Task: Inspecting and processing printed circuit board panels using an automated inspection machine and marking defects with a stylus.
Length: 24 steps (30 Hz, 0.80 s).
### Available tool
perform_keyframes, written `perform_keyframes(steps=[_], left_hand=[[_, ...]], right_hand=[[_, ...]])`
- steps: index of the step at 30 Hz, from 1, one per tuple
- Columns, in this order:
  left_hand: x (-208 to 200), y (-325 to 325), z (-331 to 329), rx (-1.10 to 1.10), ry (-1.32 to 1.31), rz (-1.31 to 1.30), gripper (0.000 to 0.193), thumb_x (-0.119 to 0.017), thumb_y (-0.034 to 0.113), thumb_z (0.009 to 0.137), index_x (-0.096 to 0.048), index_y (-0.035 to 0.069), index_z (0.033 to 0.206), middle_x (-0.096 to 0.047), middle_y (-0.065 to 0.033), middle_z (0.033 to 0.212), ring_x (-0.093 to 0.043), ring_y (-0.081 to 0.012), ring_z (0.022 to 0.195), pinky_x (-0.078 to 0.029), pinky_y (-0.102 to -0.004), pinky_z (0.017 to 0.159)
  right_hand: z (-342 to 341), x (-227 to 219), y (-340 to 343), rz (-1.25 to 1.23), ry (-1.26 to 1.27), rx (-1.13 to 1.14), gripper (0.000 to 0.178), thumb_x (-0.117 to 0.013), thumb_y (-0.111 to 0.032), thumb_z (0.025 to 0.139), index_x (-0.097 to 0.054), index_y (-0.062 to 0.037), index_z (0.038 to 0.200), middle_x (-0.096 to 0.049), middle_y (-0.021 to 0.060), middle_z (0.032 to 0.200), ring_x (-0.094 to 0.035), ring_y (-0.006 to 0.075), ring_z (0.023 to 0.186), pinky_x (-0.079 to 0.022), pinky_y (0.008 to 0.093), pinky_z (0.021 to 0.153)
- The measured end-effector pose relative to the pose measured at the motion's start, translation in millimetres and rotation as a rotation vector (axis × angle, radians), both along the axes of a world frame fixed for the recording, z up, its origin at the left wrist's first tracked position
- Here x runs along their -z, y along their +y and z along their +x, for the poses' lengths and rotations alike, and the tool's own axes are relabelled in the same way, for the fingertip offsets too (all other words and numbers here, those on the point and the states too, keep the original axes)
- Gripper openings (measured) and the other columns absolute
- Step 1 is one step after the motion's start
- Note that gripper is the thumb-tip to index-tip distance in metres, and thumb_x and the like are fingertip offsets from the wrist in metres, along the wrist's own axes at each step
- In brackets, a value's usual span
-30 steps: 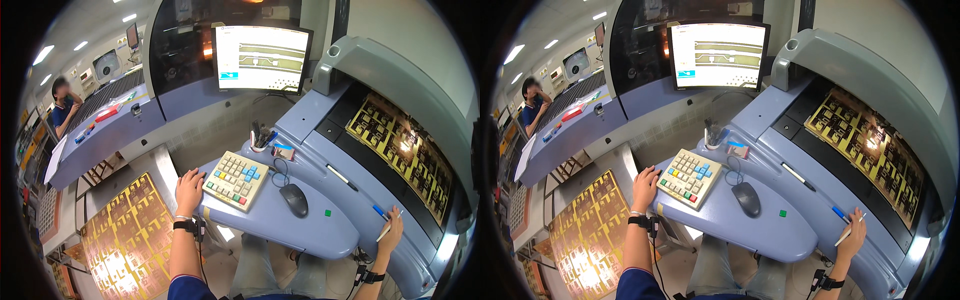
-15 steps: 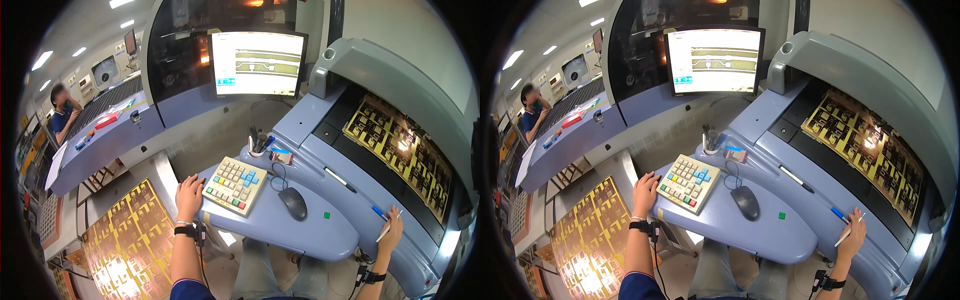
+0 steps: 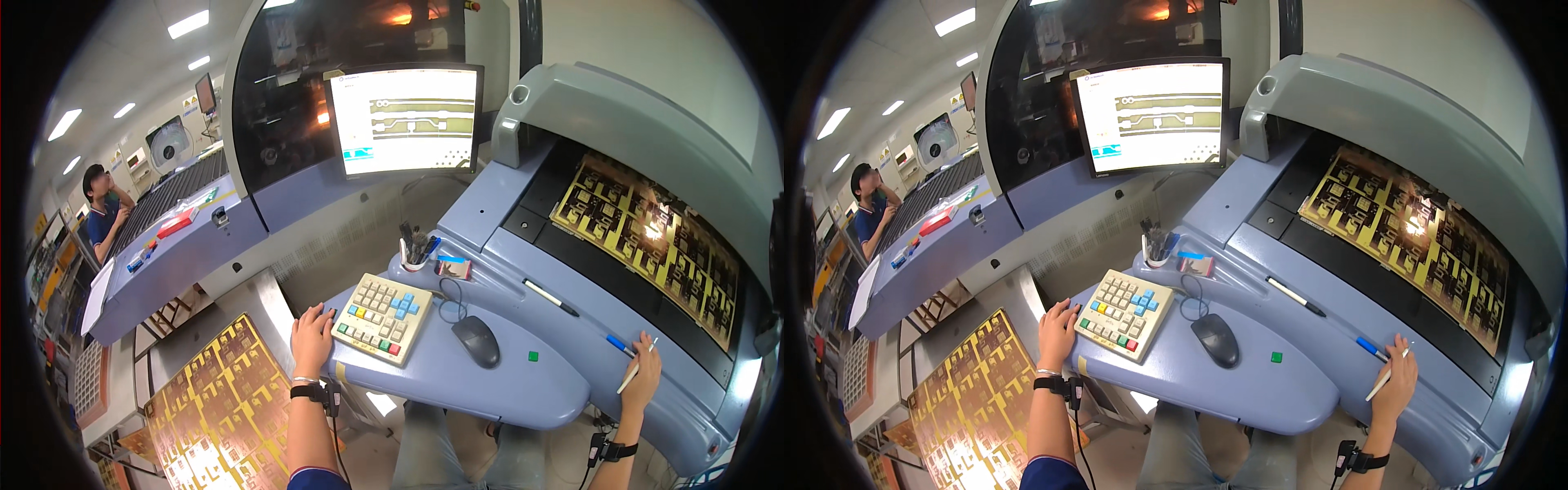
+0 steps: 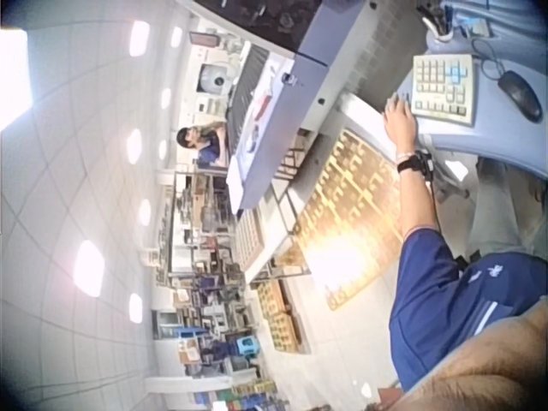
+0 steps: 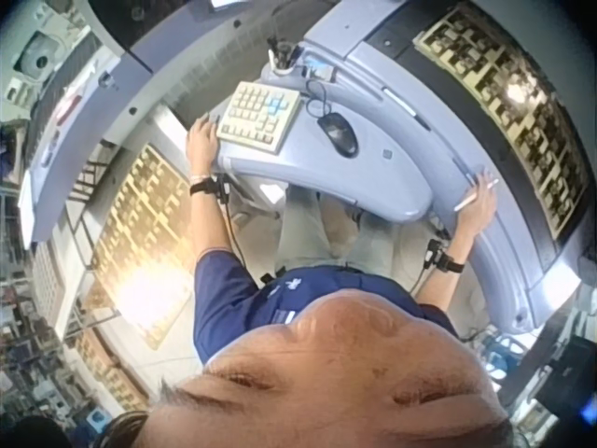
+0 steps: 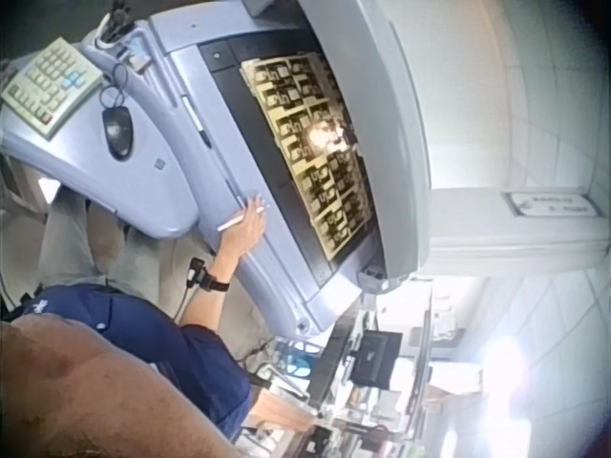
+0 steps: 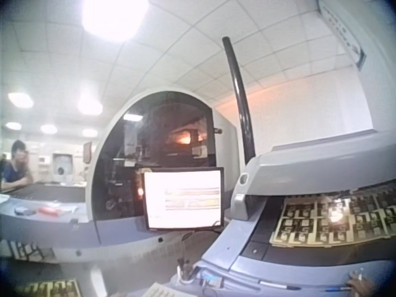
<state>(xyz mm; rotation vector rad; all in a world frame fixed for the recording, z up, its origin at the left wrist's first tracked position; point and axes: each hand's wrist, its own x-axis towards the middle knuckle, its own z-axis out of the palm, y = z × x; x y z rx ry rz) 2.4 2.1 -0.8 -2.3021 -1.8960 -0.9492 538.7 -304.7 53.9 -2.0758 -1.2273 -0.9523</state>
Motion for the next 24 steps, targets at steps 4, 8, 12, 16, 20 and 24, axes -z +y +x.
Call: perform_keyframes(steps=[4, 8, 12, 16, 20, 24], left_hand=[[-1, -2, -3, 0.003, -0.018, 0.022, 0.027, -0.055, 0.023, 0.094, -0.07, 0.02, 0.117, -0.06, -0.0029, 0.134, -0.049, -0.0254, 0.129, -0.033, -0.046, 0.11], [0, -3, -3, 0.021, -0.033, 0.029, 0.027, -0.055, 0.023, 0.095, -0.069, 0.019, 0.118, -0.06, -0.0039, 0.133, -0.05, -0.0258, 0.129, -0.033, -0.0469, 0.109], [0, -6, -3, 0.015, -0.025, 0.02, 0.028, -0.055, 0.023, 0.095, -0.069, 0.019, 0.118, -0.06, -0.0041, 0.134, -0.049, -0.0258, 0.129, -0.033, -0.0477, 0.11], [0, -4, 0, 0.017, 0.006, 0.035, 0.027, -0.055, 0.022, 0.095, -0.069, 0.018, 0.118, -0.06, -0.004, 0.133, -0.051, -0.0251, 0.128, -0.034, -0.0446, 0.109], [0, 7, 2, 0.071, -0.019, 0.028, 0.027, -0.055, 0.022, 0.095, -0.071, 0.017, 0.116, -0.06, -0.0048, 0.132, -0.052, -0.0254, 0.126, -0.035, -0.0448, 0.108], [-1, -7, -11, 0.022, -0.03, -0.006, 0.027, -0.054, 0.022, 0.095, -0.072, 0.016, 0.116, -0.06, -0.0071, 0.132, -0.051, -0.0275, 0.126, -0.035, -0.0442, 0.107]], right_hand=[[-1, 1, 2, 0.007, 0.001, 0.001, 0.019, -0.052, 0.004, 0.086, -0.064, -0.0022, 0.099, -0.063, 0.0094, 0.128, -0.056, 0.0319, 0.122, -0.043, 0.0434, 0.101], [-4, -2, 1, 0.013, 0.061, 0.0, 0.019, -0.052, 0.004, 0.086, -0.064, -0.0016, 0.1, -0.063, 0.0096, 0.128, -0.056, 0.0319, 0.122, -0.043, 0.0431, 0.1], [-1, 0, 0, 0.011, 0.058, -0.012, 0.019, -0.053, 0.004, 0.085, -0.064, -0.0017, 0.099, -0.063, 0.0099, 0.128, -0.056, 0.0326, 0.122, -0.043, 0.0432, 0.1], [-1, 0, -3, 0.029, 0.066, -0.003, 0.019, -0.053, 0.004, 0.085, -0.064, -0.0019, 0.099, -0.063, 0.0099, 0.127, -0.056, 0.0331, 0.122, -0.043, 0.0437, 0.1], [-4, -4, -7, 0.042, 0.054, 0.002, 0.019, -0.055, 0.004, 0.082, -0.064, -0.0022, 0.097, -0.064, 0.0111, 0.125, -0.056, 0.0331, 0.12, -0.043, 0.0443, 0.101], [-8, -10, 7, 0.039, 0.064, -0.105, 0.019, -0.056, 0.003, 0.079, -0.064, -0.0026, 0.095, -0.065, 0.0118, 0.123, -0.057, 0.0335, 0.119, -0.044, 0.0452, 0.101]])
